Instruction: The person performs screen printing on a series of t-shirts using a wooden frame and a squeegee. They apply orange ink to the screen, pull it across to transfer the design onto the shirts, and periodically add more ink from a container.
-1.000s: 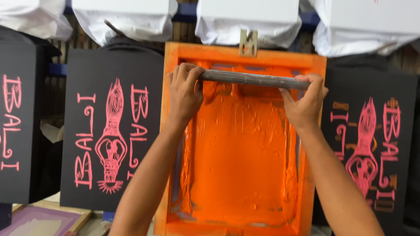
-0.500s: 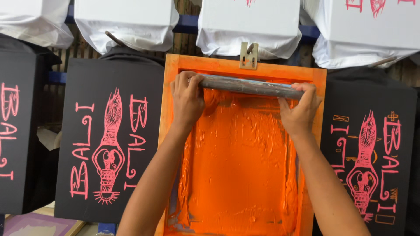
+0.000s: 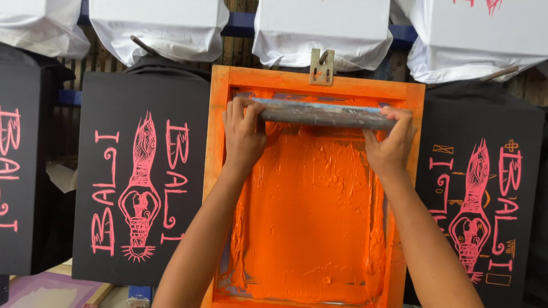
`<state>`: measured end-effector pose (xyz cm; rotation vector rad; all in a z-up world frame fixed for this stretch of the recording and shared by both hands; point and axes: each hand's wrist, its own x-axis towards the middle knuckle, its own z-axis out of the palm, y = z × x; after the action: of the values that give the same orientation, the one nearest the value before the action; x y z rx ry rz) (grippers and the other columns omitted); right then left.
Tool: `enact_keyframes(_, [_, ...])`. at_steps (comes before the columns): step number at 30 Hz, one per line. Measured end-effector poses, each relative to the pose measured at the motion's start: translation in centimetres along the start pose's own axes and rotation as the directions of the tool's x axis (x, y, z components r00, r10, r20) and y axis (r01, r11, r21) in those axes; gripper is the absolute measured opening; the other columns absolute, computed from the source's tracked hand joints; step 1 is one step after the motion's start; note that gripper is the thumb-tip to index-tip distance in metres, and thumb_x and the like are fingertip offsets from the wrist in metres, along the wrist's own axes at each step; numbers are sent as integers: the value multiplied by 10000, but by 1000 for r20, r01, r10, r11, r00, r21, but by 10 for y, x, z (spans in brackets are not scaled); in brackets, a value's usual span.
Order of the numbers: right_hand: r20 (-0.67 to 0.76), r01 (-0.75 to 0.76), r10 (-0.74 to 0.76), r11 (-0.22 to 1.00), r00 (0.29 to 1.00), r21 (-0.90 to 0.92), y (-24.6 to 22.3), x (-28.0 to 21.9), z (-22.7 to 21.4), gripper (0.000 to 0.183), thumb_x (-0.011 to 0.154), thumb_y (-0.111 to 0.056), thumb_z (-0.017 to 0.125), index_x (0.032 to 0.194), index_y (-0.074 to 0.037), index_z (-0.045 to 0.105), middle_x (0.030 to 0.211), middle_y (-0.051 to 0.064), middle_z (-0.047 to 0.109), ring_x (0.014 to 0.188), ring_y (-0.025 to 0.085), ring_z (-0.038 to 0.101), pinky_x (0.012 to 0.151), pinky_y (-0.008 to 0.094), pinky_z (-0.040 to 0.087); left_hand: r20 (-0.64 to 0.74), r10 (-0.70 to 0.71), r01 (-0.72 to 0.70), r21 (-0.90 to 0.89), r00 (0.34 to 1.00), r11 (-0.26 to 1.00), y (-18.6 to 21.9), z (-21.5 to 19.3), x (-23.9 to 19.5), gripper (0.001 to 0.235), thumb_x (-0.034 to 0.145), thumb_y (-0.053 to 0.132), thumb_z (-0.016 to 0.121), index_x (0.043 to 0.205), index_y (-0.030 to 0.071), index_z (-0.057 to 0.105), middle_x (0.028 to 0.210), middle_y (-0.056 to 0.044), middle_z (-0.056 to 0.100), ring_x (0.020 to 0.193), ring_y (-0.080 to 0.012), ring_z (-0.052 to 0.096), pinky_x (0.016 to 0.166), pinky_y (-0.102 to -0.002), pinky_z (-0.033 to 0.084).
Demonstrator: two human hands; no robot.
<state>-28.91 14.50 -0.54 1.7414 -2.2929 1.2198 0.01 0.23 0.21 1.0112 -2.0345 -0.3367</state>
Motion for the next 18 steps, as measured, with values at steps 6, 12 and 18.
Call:
enact_keyframes(6, [76, 25, -23, 999, 997, -30, -1, 4, -17, 473, 886, -203, 877, 1091, -87, 468, 1069, 99, 633, 1002, 355, 663, 924, 447, 381, 47, 64, -65, 4, 997, 998, -1, -13, 12, 333, 847, -7, 747, 1088, 188, 627, 1006, -34, 572, 933, -284, 594, 736, -381, 385])
enact_keyframes(12, [91, 71, -70, 997, 993, -12, 17, 23, -10, 529, 913, -250, 882, 1148, -60, 448, 1098, 158, 662, 1049, 408, 683, 907, 493, 395, 99, -7, 9, -22, 995, 1000, -5, 4, 24, 326, 881, -3, 711, 1046, 207, 524, 957, 15, 390, 841, -221, 407, 691, -370, 280])
enact_keyframes(18, [200, 18, -14, 1000, 980, -22, 0, -30, -40, 540, 921, -384, 834, 1156, -84, 450, 1093, 104, 662, 1008, 376, 684, 845, 473, 415, 206, -71, 84, -51, 976, 995, 15, -30, -39, 368, 831, -32, 691, 1053, 190, 500, 975, -20, 395, 866, -260, 408, 712, -392, 290])
